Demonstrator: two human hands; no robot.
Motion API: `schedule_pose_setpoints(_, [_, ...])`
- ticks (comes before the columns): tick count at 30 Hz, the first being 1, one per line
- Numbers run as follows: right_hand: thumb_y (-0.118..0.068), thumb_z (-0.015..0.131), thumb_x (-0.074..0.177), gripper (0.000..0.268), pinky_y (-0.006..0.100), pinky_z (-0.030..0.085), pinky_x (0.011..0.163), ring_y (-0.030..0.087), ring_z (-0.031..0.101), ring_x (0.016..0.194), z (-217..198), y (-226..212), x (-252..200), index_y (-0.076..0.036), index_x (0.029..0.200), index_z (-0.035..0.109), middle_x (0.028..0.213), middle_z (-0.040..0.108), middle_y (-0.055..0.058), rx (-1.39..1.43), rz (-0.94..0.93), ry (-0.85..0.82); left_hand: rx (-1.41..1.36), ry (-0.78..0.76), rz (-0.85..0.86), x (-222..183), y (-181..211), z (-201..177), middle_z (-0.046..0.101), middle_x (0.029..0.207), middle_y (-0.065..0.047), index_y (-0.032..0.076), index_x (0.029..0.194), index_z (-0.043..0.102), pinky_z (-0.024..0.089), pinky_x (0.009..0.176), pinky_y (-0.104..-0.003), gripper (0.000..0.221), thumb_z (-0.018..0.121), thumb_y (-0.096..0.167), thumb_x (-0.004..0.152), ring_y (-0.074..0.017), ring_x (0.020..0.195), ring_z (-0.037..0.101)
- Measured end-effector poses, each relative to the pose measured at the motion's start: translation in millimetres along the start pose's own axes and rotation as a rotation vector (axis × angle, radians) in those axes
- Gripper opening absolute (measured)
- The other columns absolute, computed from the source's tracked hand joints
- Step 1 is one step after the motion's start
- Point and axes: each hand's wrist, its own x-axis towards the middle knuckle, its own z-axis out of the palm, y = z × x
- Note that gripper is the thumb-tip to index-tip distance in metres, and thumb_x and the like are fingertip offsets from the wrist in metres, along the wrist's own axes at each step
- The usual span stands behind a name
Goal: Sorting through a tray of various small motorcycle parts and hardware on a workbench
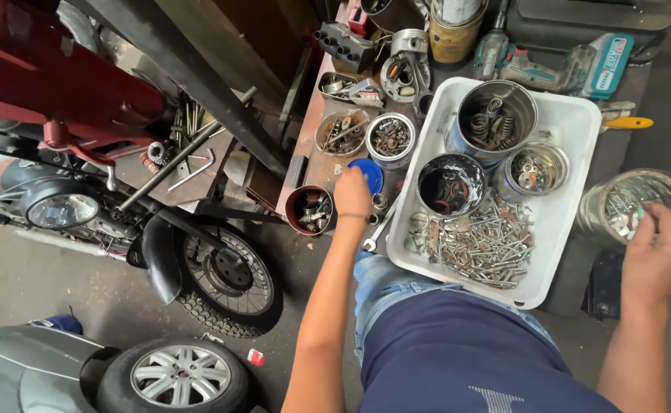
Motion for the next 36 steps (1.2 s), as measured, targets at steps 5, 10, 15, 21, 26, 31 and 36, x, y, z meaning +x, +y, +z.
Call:
schedule_pose_setpoints(5, [0.007, 0.074, 0.098, 0.028, 0.046, 0.049, 0.097, 0.041, 0.066, 0.105, 8, 1, -1, 0.011, 0.126, 0.073, 0.120, 0.073, 0.025, -0.098, -0.013, -0.040, 0.392, 0.008, -0.264, 74, -23, 99, 0.064, 0.103, -0.015, 0.001, 0.106, 0.064, 0.059, 0.065, -0.032, 0.021, 0.054, 0.012, 0.091, -0.0234, 0.087, 0.068])
schedule_pose_setpoints(10, [0.008, 0.075, 0.097, 0.028, 0.046, 0.047, 0.099, 0.040, 0.066, 0.112, 1, -22, 0, 0.012, 0.125, 0.071, 0.124, 0.072, 0.026, -0.050, 0.024, -0.025, 0.296, -0.304, -0.429, 86, -18, 62, 0.068, 0.116, -0.007, 0.012, 0.115, 0.068, 0.058, 0.078, -0.040, 0.026, 0.051, 0.012, 0.095, -0.0250, 0.105, 0.067])
schedule_pose_setpoints(15, [0.007, 0.075, 0.103, 0.021, 0.046, 0.048, 0.103, 0.040, 0.066, 0.115, -6, -26, -6, 0.012, 0.124, 0.072, 0.126, 0.072, 0.025, -0.009, 0.048, -0.023, 0.210, -0.334, -0.470, 89, -29, 56, 0.070, 0.111, -0.007, 0.011, 0.108, 0.071, 0.060, 0.076, -0.041, 0.023, 0.054, 0.009, 0.092, -0.0255, 0.101, 0.069])
schedule_pose_setpoints(21, [0.011, 0.074, 0.102, 0.022, 0.045, 0.048, 0.103, 0.039, 0.067, 0.113, -11, -33, -1, 0.011, 0.124, 0.072, 0.124, 0.072, 0.023, 0.031, 0.058, -0.041, 0.093, -0.310, -0.407, 80, -33, -7, 0.069, 0.115, -0.011, 0.009, 0.108, 0.071, 0.056, 0.086, -0.042, 0.028, 0.074, 0.021, 0.083, -0.0302, 0.108, 0.066])
schedule_pose_setpoints(26, [0.015, 0.071, 0.102, 0.022, 0.044, 0.051, 0.099, 0.038, 0.065, 0.110, -19, -69, 20, 0.011, 0.124, 0.072, 0.122, 0.070, 0.025, 0.147, 0.099, -0.053, 0.038, -0.302, -0.371, 64, -34, -58, 0.070, 0.107, -0.009, 0.023, 0.104, 0.076, 0.057, 0.080, -0.045, 0.029, 0.083, 0.033, 0.077, -0.0330, 0.099, 0.068])
schedule_pose_setpoints(31, [0.011, 0.071, 0.105, 0.014, 0.040, 0.051, 0.092, 0.031, 0.064, 0.098, -23, -117, 42, 0.012, 0.119, 0.070, 0.117, 0.069, 0.024, 0.327, 0.136, -0.123, -0.126, -0.247, -0.122, 40, -49, -86, 0.074, 0.088, 0.000, 0.021, 0.095, 0.072, 0.051, 0.071, -0.039, 0.026, 0.079, 0.039, 0.077, -0.0236, 0.084, 0.068])
schedule_pose_setpoints(36, [0.004, 0.068, 0.102, 0.018, 0.037, 0.049, 0.096, 0.027, 0.063, 0.097, -18, -135, 46, 0.007, 0.120, 0.068, 0.117, 0.067, 0.018, 0.430, 0.110, -0.221, -0.487, -0.177, -0.245, 13, -27, -155, 0.075, 0.077, -0.009, 0.008, 0.108, 0.073, 0.058, 0.051, -0.025, 0.036, 0.073, 0.034, 0.084, -0.0139, 0.054, 0.067])
